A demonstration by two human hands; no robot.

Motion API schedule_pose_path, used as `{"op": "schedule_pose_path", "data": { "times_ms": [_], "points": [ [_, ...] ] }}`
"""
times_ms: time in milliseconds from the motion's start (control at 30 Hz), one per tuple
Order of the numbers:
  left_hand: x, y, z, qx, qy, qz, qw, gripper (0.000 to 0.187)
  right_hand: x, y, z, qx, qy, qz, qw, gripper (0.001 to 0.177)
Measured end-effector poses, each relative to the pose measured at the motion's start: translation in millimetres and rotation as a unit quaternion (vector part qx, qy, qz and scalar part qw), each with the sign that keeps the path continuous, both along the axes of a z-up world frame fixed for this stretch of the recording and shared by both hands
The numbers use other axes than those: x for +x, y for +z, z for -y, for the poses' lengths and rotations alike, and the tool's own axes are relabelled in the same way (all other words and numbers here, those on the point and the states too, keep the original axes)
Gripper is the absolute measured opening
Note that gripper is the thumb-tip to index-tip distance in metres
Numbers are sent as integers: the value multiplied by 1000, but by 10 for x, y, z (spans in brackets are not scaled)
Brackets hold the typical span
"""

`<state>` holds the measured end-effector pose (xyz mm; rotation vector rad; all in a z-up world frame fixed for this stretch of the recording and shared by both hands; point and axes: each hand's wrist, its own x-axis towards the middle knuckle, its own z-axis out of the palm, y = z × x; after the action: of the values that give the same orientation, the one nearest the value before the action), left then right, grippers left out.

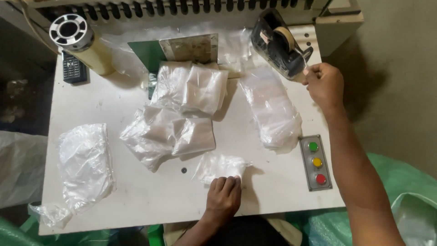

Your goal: Folding and stacking small plastic bags on a factory workbench.

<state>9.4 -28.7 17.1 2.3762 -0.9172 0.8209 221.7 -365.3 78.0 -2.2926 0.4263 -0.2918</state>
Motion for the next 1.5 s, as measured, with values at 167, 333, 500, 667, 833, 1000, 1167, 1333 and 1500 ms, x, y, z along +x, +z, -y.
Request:
{"op": "schedule_pose_path", "data": {
  "times_ms": [167,333,500,667,833,1000,1167,1333,1500],
  "points": [
    [-27,-182,-15,51,-1,-1,999,12,6,281,106,147,-21,-70,986,17],
    [-23,-219,13,32,-2,-9,999,12,155,496,254,199,-14,-61,978,19],
    [18,-79,18,-5,8,-5,1000,13,299,304,491,257,-24,-89,962,17],
    [13,-105,-6,-12,0,-26,1000,11,248,241,515,196,-29,-135,971,24],
    [-11,-156,42,-9,8,-34,999,7,269,-109,579,-40,-17,-103,994,18],
    [2,-253,69,-10,29,-25,999,8,-403,222,-195,86,-21,-191,978,11],
    [47,-258,81,54,5,33,998,8,-1349,-170,-1004,289,248,-337,861,27],
    [88,-2,-34,-66,-5,-68,995,8,-1659,-156,-1469,314,197,-343,863,32],
    [62,362,-205,-369,34,-468,802,9,-1909,-249,-1547,294,199,-315,880,48]
  ]
}}
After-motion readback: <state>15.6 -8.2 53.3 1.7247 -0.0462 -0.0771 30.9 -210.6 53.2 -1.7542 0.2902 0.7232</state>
